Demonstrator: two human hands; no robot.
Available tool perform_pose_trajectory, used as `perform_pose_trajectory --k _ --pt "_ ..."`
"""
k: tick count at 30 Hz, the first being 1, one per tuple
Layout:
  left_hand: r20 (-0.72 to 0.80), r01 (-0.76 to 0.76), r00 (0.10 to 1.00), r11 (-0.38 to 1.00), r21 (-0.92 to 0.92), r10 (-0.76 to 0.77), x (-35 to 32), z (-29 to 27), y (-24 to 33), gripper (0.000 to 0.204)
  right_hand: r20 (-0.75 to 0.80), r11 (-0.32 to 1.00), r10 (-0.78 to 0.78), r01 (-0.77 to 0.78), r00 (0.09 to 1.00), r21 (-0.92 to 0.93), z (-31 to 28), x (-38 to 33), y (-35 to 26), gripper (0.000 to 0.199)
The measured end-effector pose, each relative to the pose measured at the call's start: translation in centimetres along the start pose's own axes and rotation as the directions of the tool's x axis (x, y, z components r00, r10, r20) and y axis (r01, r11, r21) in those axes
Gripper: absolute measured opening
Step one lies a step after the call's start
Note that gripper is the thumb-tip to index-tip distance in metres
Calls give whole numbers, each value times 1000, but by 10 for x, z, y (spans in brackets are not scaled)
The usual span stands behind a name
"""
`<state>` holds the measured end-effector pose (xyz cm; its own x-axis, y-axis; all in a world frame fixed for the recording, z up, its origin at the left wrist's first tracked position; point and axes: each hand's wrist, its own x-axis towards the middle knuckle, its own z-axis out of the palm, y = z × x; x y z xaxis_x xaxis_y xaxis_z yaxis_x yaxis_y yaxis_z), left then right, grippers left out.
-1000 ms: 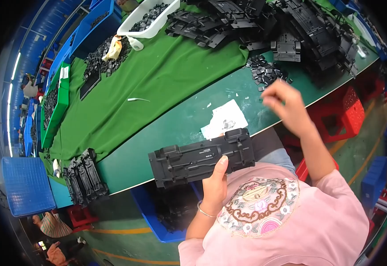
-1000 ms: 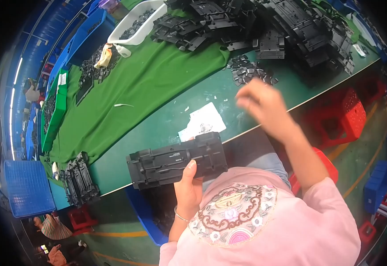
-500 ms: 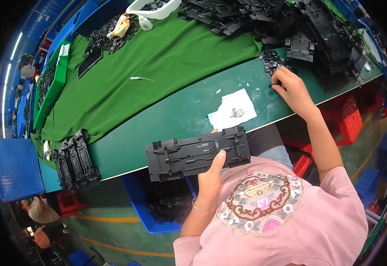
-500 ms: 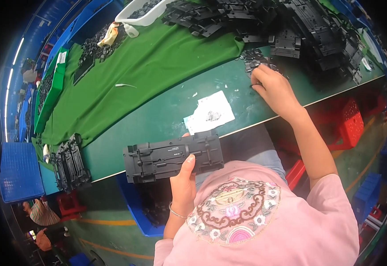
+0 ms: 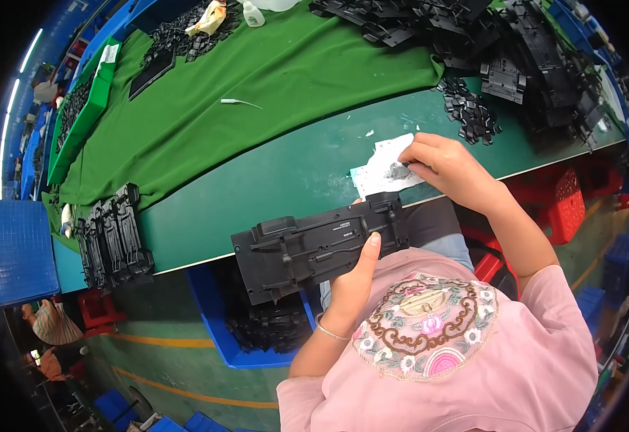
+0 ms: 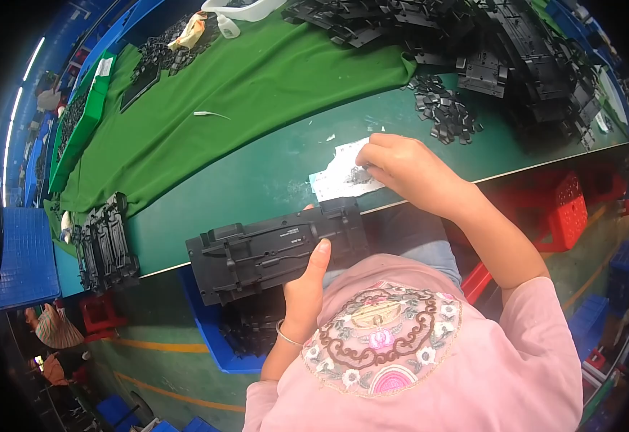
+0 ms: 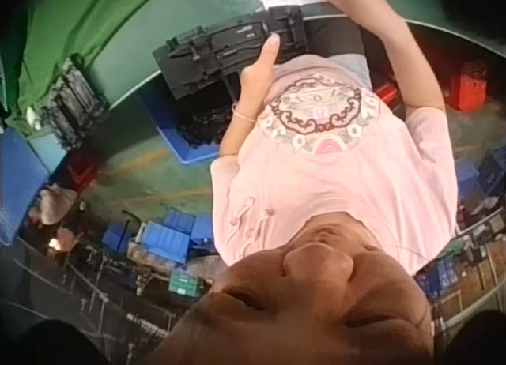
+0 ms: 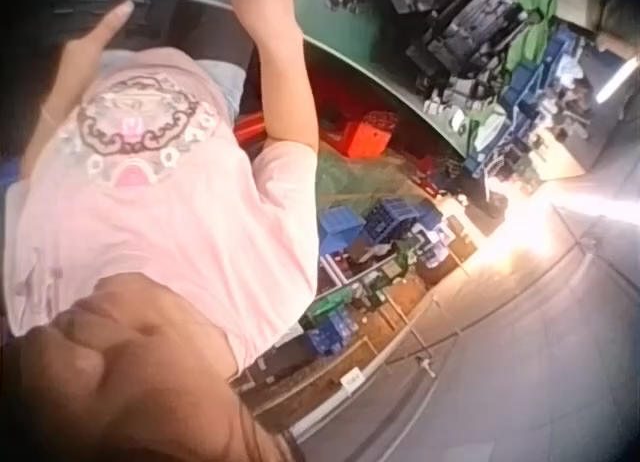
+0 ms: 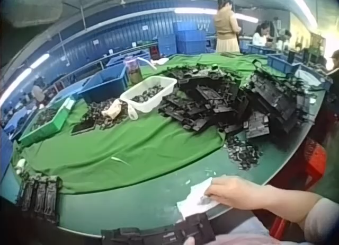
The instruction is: The person takes toy car chassis from a bin and places them onto the workbench, applies glue onto a piece of paper, and attaches small plastic components onto the car chassis by hand.
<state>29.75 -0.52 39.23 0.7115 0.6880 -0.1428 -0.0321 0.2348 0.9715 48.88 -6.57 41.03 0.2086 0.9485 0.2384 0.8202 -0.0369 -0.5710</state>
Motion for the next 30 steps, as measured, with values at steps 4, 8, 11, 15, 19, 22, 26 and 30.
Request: perform_pose_trajectory --k 4,8,11,15,19,22,26,30 --pt "5 -8 1000 1000 -10 8 0 -2 -2 41 46 996 -11 15 999 -84 3 2 -1 14" --pt "-10 -50 999 998 36 50 0 -1 1 38 42 997 -20 24 999 -75 1 4 -5 14" --pt "-26 -30 999 996 80 33 -1 -2 0 36 74 992 -20 30 997 -123 3 4 -2 14" --pt "-43 23 999 997 73 -20 -3 -2 0 31 25 1000 15 -15 1000 -16 0 1 -3 13" --pt "-39 -7 999 993 116 12 -4 0 -1 19 72 656 418 -356 905 666 -2 -9 -13 8" --pt "-4 -3 1000 990 144 4 -4 4 6 17 140 409 467 -354 873 841 -4 -17 -26 12" --pt "81 -33 997 968 251 13 -4 8 9 19 126 237 507 -279 852 931 2 -27 -31 17" --pt "140 -113 988 939 324 70 -3 12 12 19 106 248 503 -261 858 933 3 -38 -36 15"
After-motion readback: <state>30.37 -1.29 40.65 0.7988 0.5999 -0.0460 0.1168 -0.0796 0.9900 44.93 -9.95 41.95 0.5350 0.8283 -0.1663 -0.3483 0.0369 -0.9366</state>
